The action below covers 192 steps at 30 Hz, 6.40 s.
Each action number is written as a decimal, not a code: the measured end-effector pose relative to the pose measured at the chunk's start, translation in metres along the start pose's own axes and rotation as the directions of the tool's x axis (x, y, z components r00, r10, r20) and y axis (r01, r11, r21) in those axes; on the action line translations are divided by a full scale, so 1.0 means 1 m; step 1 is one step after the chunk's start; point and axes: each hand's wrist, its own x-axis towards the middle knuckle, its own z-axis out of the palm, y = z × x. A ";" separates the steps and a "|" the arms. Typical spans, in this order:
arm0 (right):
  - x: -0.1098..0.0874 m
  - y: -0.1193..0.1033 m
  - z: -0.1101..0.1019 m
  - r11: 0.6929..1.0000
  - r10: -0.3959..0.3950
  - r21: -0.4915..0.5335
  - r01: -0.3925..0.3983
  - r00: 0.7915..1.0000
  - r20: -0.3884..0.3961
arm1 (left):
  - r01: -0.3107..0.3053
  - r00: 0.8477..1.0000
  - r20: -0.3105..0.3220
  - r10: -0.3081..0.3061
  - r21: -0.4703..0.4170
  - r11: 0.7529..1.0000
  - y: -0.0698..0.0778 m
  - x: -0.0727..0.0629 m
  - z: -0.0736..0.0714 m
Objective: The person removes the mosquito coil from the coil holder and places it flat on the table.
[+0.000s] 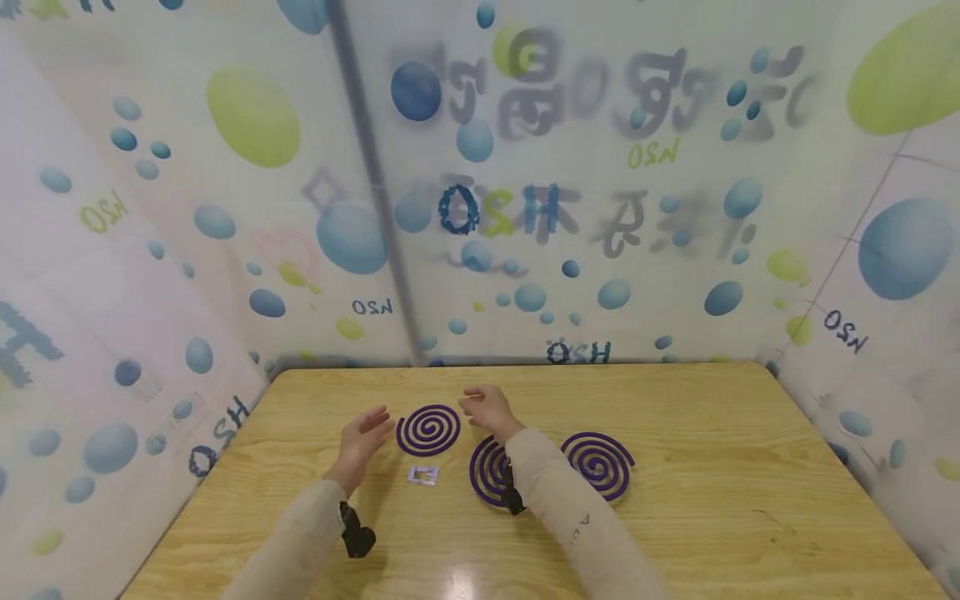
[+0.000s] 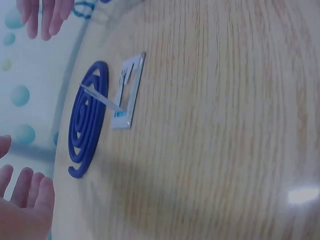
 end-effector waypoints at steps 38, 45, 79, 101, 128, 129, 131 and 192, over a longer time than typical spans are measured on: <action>-0.069 0.015 -0.082 0.994 0.004 -0.107 -0.003 1.000 0.010 | -0.192 0.900 0.403 0.166 0.025 0.981 0.009 -0.043 0.073; -0.067 0.023 -0.082 0.987 0.031 -0.159 -0.033 0.999 -0.013 | -0.189 0.910 0.378 0.169 0.016 0.982 0.003 -0.043 0.087; -0.065 0.035 -0.065 0.950 0.061 -0.307 -0.059 0.998 -0.005 | -0.186 0.943 0.300 0.145 0.112 0.976 -0.018 -0.047 0.100; -0.066 0.046 -0.055 0.969 0.057 -0.239 -0.059 0.998 -0.018 | -0.122 0.967 0.236 0.092 0.120 0.985 -0.015 -0.049 0.096; -0.070 0.042 -0.050 0.990 0.046 -0.135 -0.051 0.998 -0.044 | -0.065 0.978 0.202 0.055 0.045 0.997 -0.014 -0.050 0.094; -0.071 0.041 -0.050 0.990 0.046 -0.130 -0.051 0.998 -0.040 | -0.065 0.978 0.201 0.054 0.047 0.997 -0.014 -0.050 0.094; -0.071 0.041 -0.050 0.992 0.048 -0.118 -0.051 0.998 -0.030 | -0.058 0.978 0.202 0.049 0.042 0.997 -0.013 -0.050 0.094; -0.061 -0.002 -0.084 0.997 0.044 -0.055 -0.050 0.994 -0.099 | -0.047 0.986 0.153 0.066 -0.124 0.991 0.025 -0.040 0.102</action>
